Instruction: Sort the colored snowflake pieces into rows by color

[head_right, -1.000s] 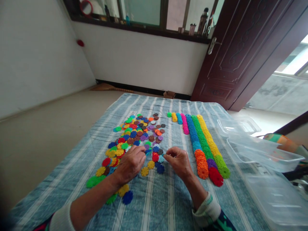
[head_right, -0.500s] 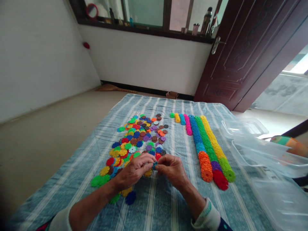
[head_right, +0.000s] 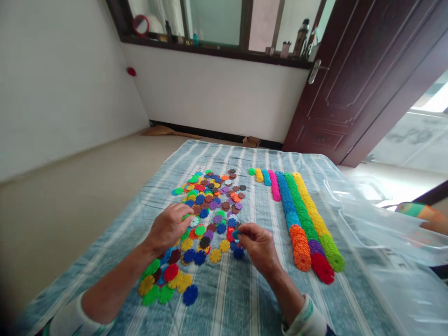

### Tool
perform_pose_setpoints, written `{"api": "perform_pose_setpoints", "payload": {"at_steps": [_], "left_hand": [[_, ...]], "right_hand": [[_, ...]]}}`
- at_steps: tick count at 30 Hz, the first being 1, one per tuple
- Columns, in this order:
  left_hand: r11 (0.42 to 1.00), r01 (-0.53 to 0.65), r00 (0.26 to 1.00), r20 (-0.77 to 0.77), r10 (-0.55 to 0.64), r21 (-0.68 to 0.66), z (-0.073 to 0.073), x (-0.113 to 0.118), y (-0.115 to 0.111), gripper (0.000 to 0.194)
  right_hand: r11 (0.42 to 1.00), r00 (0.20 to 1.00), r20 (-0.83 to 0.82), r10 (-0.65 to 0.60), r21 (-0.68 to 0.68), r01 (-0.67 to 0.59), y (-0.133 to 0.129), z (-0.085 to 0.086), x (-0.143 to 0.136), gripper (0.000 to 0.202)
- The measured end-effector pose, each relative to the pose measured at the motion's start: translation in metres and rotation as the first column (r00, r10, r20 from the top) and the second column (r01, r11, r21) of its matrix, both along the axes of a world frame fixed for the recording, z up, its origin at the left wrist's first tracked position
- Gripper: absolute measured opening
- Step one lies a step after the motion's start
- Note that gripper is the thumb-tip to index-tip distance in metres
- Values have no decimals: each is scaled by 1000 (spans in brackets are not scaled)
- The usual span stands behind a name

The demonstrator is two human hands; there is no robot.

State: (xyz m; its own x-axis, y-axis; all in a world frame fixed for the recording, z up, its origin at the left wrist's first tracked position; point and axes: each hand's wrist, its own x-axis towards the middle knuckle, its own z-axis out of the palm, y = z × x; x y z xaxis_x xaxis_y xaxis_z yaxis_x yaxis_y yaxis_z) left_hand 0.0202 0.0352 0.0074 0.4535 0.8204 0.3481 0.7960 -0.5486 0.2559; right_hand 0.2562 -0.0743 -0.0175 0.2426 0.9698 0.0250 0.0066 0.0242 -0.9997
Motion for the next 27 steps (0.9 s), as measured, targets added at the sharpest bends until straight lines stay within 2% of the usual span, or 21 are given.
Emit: {"api": "perform_pose_setpoints", "payload": {"at_steps": [3,5,7,9,12,14,16,19,24,27], "left_hand": [[998,-39,999,-14,40,47,-5,-9,11,23],[995,-80,997,4,80,54,-8,-16,19,26],[987,-149,988,41,147,59,-10,-24,27,27],[971,-232,969,96,226,53,-11,-33,34,26],[935,-354,919,195,343,25,-13,-45,43,22],[905,-425,874,255,413,-10,-14,-51,46,19],[873,-483,824,300,480,-72,-15,-56,48,17],[837,-520,773,323,547,-173,-18,-58,50,17],[836,-509,780,301,549,-207,-22,-57,49,23],[849,-489,795,297,529,-200,-24,-57,48,28]], "right_hand": [[994,982,178,-64,101,47,11,10,16,11],[980,926,348,-145,182,85,27,18,37,13],[966,829,514,-221,234,112,51,25,64,19],[965,718,648,-254,216,146,80,30,92,25],[976,480,854,-201,132,174,120,32,127,28],[978,419,891,-176,110,177,141,30,141,30],[981,390,908,-154,94,168,156,26,148,32],[988,335,937,-99,53,142,171,20,151,34],[994,249,969,-13,-15,112,182,15,153,35],[992,214,977,-10,-17,125,180,16,151,37]]}}
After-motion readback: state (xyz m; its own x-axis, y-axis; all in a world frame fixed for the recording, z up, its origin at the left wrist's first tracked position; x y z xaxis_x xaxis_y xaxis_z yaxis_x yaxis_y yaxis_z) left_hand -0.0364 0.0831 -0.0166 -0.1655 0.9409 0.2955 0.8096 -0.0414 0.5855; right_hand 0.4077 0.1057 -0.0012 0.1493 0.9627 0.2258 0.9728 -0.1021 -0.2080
